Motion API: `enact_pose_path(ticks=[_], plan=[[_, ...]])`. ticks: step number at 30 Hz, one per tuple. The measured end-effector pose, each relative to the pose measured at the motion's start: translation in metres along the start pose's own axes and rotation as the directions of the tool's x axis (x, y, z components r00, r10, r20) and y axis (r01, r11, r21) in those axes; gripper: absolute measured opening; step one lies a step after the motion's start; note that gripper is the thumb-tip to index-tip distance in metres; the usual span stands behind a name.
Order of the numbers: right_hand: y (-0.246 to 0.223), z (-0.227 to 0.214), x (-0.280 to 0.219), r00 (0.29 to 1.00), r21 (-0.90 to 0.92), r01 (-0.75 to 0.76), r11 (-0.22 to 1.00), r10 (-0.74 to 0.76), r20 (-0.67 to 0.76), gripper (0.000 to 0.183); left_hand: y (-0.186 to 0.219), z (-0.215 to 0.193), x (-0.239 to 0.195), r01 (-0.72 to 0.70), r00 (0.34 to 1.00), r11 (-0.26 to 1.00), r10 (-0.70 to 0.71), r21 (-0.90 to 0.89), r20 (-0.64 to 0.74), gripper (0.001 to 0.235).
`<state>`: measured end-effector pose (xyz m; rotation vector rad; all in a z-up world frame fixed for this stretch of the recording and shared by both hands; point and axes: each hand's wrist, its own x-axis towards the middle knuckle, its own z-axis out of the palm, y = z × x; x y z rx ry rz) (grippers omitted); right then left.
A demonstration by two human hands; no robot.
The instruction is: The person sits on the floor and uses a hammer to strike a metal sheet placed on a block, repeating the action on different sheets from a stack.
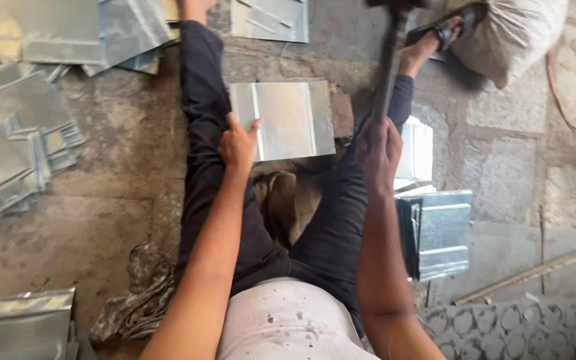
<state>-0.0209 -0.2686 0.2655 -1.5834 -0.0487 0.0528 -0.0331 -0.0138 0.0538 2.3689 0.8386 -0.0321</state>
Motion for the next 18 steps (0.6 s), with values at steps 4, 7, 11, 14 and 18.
enact_pose_path(ticks=[4, 7, 11, 14, 18], plan=[[0.050, -0.007, -0.023, 0.961, -0.124, 0.255, 0.959, -0.266, -0.075, 0.044, -0.003, 0.008, 0.004, 0.031, 0.996, 0.997, -0.025, -0.068, 0.085, 0.088], [0.127, -0.013, -0.033, 0.922, -0.295, 0.367, 0.882, -0.386, -0.007, 0.047, -0.003, 0.009, 0.003, -0.005, 1.000, 1.000, 0.005, -0.003, 0.018, 0.085], [0.163, -0.032, -0.052, 0.999, -0.631, 0.018, 0.776, -0.045, -0.027, 0.035, 0.000, 0.007, 0.005, 0.009, 1.000, 0.999, -0.008, -0.038, 0.021, 0.084], [0.127, -0.038, -0.025, 1.000, -0.541, -0.028, 0.841, 0.026, -0.012, 0.037, -0.005, 0.006, 0.001, 0.041, 0.999, 0.991, -0.038, -0.126, 0.028, 0.080], [0.043, -0.047, -0.020, 0.859, -0.636, 0.424, 0.645, -0.509, 0.056, 0.036, 0.000, 0.007, 0.032, -0.025, 0.994, 0.978, 0.002, -0.208, -0.110, 0.079]])
